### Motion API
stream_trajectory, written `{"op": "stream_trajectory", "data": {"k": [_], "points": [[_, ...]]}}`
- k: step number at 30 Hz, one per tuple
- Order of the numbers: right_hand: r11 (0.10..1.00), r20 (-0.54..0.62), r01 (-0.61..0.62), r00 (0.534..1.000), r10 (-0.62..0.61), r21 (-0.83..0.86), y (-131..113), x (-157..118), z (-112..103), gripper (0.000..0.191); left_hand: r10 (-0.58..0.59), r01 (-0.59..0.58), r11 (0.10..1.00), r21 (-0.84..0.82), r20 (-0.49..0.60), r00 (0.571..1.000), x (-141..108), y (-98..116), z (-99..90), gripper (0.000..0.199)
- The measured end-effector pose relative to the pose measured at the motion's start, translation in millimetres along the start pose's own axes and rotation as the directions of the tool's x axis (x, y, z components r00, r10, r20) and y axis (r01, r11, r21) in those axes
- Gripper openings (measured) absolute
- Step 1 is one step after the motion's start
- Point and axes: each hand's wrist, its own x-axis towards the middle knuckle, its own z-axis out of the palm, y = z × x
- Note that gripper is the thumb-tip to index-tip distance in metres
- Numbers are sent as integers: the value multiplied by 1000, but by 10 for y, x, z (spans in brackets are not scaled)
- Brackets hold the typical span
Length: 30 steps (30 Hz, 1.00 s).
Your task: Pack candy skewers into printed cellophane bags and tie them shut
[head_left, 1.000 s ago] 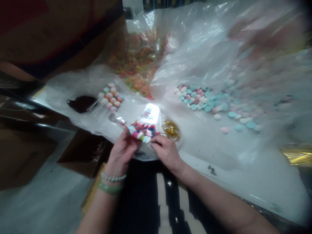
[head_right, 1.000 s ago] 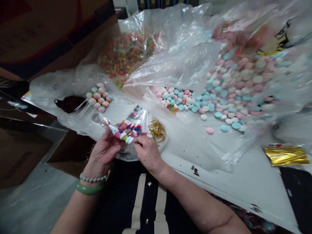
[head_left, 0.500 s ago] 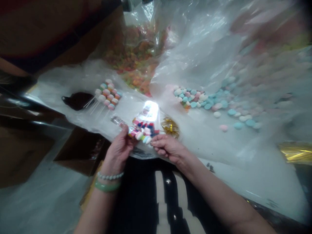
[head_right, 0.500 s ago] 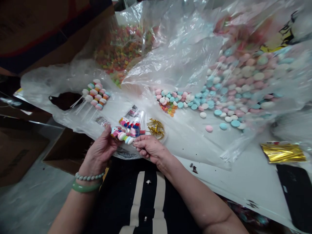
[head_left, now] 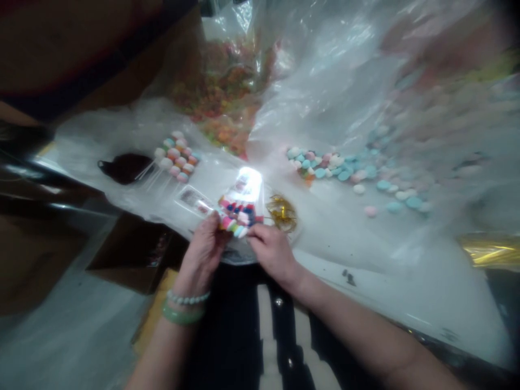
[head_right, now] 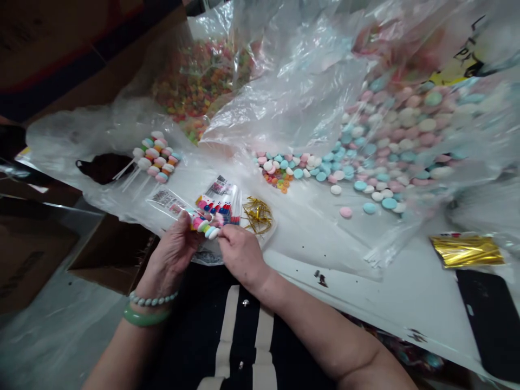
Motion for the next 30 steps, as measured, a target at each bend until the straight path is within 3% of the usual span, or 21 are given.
{"op": "stream_trajectory", "data": {"k": [3, 7, 11, 15, 19, 22, 30], "points": [[905, 49, 245, 969, -243, -347, 22, -72, 28, 16, -83, 84, 996, -39, 2, 997, 13, 32, -10, 24], [850, 101, 285, 958, -269, -444, 63, -92, 42, 18, -88, 89, 994, -65, 23, 996, -2, 38, -18, 24], [934, 49, 232, 972, -228, -273, 39, -47, 43, 17, -13, 12, 1000, 8, 57, 998, -54, -57, 26, 21], [996, -11, 52, 999, -52, 68, -17, 8, 26, 14, -93, 91, 996, 25, 55, 994, -89, -84, 82, 28], [885, 149, -243, 969, 200, 397, -24, 39, -15, 7, -164, 164, 986, 4, 62, 984, -98, 40, 86, 20], [841, 234, -322, 942, 240, 434, -17, 46, -44, 6, -142, 149, 985, -83, 78, 987, -96, 148, 76, 21], [854, 235, -349, 932, 274, 387, -16, 71, -40, 7, -75, 65, 986, -150, -62, 995, 4, 180, 31, 27]]}}
